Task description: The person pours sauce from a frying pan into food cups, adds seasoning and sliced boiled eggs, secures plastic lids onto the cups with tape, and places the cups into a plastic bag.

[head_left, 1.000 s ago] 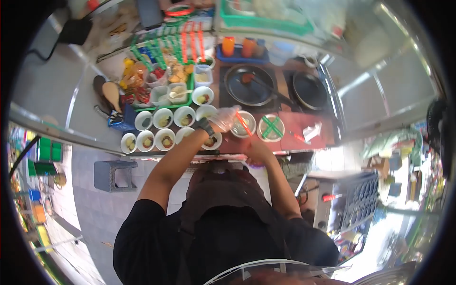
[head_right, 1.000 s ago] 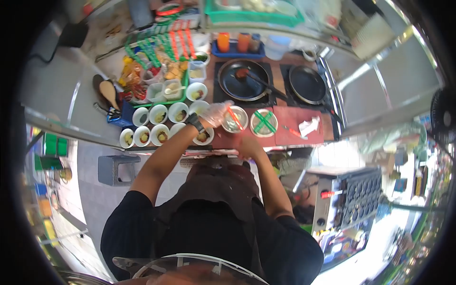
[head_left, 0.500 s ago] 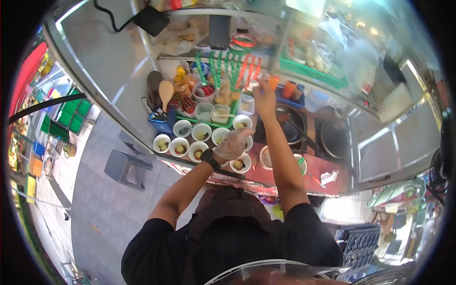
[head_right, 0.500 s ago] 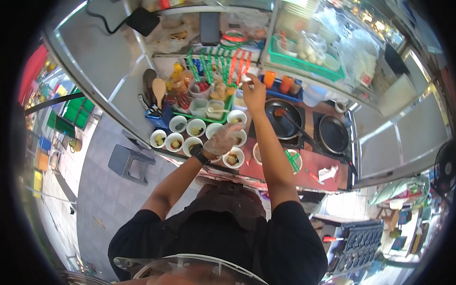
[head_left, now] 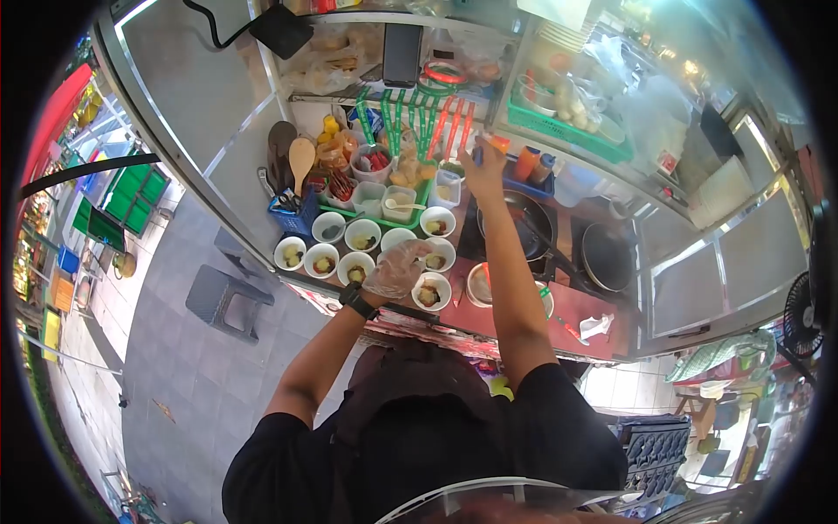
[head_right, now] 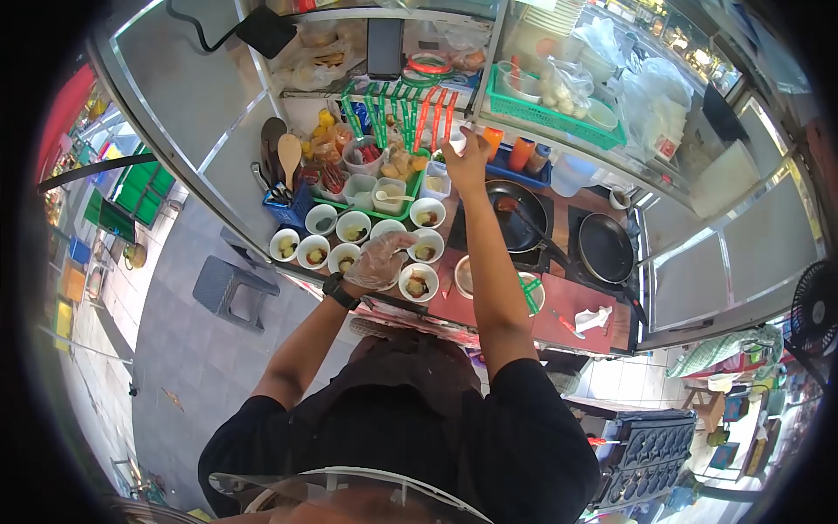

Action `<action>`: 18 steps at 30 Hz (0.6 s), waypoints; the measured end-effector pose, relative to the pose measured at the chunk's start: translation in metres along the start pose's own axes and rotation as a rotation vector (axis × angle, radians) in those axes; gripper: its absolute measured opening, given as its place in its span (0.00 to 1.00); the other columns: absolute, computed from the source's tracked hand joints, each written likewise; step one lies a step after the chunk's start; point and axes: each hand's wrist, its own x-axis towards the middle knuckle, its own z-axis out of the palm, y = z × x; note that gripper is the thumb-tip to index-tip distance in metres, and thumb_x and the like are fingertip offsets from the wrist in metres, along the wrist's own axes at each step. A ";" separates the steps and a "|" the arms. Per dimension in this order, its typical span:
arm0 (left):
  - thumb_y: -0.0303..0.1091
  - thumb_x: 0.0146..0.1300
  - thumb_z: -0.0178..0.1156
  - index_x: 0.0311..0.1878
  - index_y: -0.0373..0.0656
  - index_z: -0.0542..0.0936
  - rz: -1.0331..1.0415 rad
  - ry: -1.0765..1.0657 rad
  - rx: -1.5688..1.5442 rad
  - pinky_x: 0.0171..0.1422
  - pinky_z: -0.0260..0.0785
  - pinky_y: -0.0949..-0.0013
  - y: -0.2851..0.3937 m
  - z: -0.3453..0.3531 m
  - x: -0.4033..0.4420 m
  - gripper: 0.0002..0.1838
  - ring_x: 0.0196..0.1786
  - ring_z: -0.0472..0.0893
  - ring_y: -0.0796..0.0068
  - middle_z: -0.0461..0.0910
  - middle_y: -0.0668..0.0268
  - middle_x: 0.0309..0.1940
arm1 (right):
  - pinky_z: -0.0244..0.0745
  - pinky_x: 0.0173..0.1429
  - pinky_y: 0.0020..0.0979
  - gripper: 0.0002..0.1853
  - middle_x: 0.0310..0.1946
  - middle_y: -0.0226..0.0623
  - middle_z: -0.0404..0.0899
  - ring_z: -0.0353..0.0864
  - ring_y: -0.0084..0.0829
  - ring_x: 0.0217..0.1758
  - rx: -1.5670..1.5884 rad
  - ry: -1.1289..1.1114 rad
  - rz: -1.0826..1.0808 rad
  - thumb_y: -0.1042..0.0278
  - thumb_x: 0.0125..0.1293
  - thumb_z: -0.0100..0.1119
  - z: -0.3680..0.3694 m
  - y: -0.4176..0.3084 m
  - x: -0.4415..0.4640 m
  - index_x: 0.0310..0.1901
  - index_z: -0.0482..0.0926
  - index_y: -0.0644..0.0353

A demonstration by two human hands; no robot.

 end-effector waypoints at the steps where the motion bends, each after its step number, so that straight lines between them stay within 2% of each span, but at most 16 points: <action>1: 0.19 0.62 0.60 0.60 0.38 0.80 -0.026 -0.011 -0.038 0.59 0.82 0.55 -0.003 0.003 -0.002 0.21 0.54 0.88 0.52 0.86 0.54 0.50 | 0.71 0.71 0.48 0.25 0.59 0.56 0.79 0.76 0.55 0.62 0.028 0.067 0.012 0.56 0.67 0.76 0.007 -0.003 -0.001 0.60 0.82 0.60; 4: 0.19 0.64 0.60 0.59 0.38 0.80 -0.069 -0.037 -0.087 0.59 0.83 0.54 -0.003 0.005 -0.002 0.19 0.53 0.89 0.51 0.87 0.53 0.49 | 0.69 0.73 0.49 0.21 0.59 0.56 0.77 0.75 0.56 0.65 0.104 0.022 -0.025 0.57 0.67 0.77 0.017 0.003 -0.001 0.54 0.83 0.61; 5: 0.19 0.64 0.59 0.58 0.38 0.80 -0.094 -0.054 -0.104 0.58 0.83 0.54 -0.001 0.006 -0.004 0.18 0.53 0.89 0.51 0.87 0.52 0.48 | 0.75 0.67 0.46 0.16 0.54 0.51 0.80 0.80 0.50 0.60 0.112 0.021 -0.088 0.61 0.70 0.74 0.018 0.008 -0.002 0.48 0.83 0.64; 6: 0.19 0.64 0.59 0.58 0.38 0.80 -0.093 -0.052 -0.102 0.58 0.83 0.54 0.000 0.006 -0.006 0.18 0.53 0.89 0.51 0.87 0.52 0.48 | 0.75 0.67 0.46 0.16 0.54 0.51 0.80 0.80 0.50 0.60 0.113 0.021 -0.090 0.61 0.70 0.74 0.017 0.005 -0.004 0.48 0.83 0.64; 8: 0.19 0.64 0.59 0.58 0.37 0.80 -0.127 -0.049 -0.144 0.59 0.83 0.53 -0.002 0.006 -0.009 0.18 0.54 0.89 0.51 0.86 0.52 0.49 | 0.81 0.57 0.42 0.11 0.51 0.47 0.81 0.84 0.41 0.53 0.473 -0.024 0.140 0.67 0.72 0.71 0.012 -0.017 -0.007 0.45 0.82 0.65; 9: 0.19 0.65 0.58 0.58 0.37 0.80 -0.154 -0.051 -0.167 0.59 0.83 0.54 -0.005 0.007 -0.013 0.17 0.53 0.89 0.52 0.86 0.53 0.49 | 0.82 0.48 0.35 0.08 0.48 0.44 0.81 0.84 0.33 0.46 0.497 0.060 0.013 0.70 0.73 0.69 0.003 -0.047 -0.004 0.43 0.81 0.65; 10: 0.19 0.65 0.58 0.58 0.37 0.80 -0.158 -0.050 -0.170 0.59 0.83 0.54 -0.005 0.006 -0.013 0.17 0.53 0.89 0.52 0.86 0.53 0.49 | 0.82 0.48 0.35 0.08 0.48 0.44 0.81 0.84 0.33 0.46 0.496 0.056 0.015 0.70 0.73 0.69 -0.005 -0.073 0.006 0.43 0.81 0.65; 12: 0.20 0.66 0.58 0.57 0.37 0.79 -0.130 -0.061 -0.082 0.58 0.83 0.55 -0.001 0.004 -0.014 0.16 0.53 0.89 0.52 0.87 0.53 0.49 | 0.76 0.49 0.32 0.07 0.40 0.34 0.83 0.81 0.25 0.39 0.349 0.045 -0.026 0.68 0.76 0.64 -0.019 -0.106 0.020 0.42 0.82 0.64; 13: 0.21 0.68 0.59 0.57 0.37 0.79 -0.148 -0.065 -0.100 0.58 0.83 0.56 -0.001 0.006 -0.013 0.15 0.52 0.89 0.52 0.87 0.53 0.48 | 0.76 0.49 0.32 0.07 0.40 0.34 0.83 0.81 0.25 0.39 0.344 0.042 -0.013 0.68 0.76 0.64 -0.019 -0.107 0.031 0.42 0.82 0.64; 15: 0.21 0.69 0.61 0.57 0.37 0.80 -0.146 -0.054 -0.131 0.58 0.83 0.57 0.011 0.003 -0.008 0.14 0.52 0.89 0.53 0.87 0.53 0.48 | 0.78 0.42 0.29 0.10 0.32 0.35 0.84 0.83 0.27 0.33 0.378 -0.066 0.142 0.69 0.75 0.64 -0.018 -0.107 0.053 0.37 0.81 0.66; 16: 0.22 0.70 0.62 0.56 0.37 0.80 -0.133 -0.028 -0.153 0.58 0.83 0.57 0.014 0.004 -0.003 0.13 0.53 0.89 0.53 0.87 0.54 0.49 | 0.78 0.42 0.29 0.10 0.32 0.35 0.84 0.83 0.27 0.33 0.377 -0.069 0.146 0.69 0.75 0.64 -0.027 -0.118 0.057 0.37 0.81 0.66; 17: 0.27 0.71 0.65 0.55 0.38 0.82 -0.138 0.017 -0.196 0.54 0.83 0.57 0.010 0.010 -0.001 0.12 0.48 0.90 0.50 0.90 0.53 0.44 | 0.77 0.40 0.29 0.11 0.30 0.34 0.84 0.83 0.26 0.32 0.519 -0.128 0.130 0.69 0.75 0.63 -0.036 -0.129 0.064 0.35 0.81 0.66; 18: 0.27 0.71 0.65 0.55 0.38 0.82 -0.144 0.020 -0.199 0.54 0.83 0.57 0.014 0.012 0.004 0.12 0.48 0.90 0.50 0.90 0.53 0.44 | 0.76 0.39 0.28 0.12 0.28 0.33 0.84 0.83 0.26 0.31 0.661 -0.191 0.114 0.68 0.75 0.62 -0.048 -0.143 0.072 0.33 0.81 0.66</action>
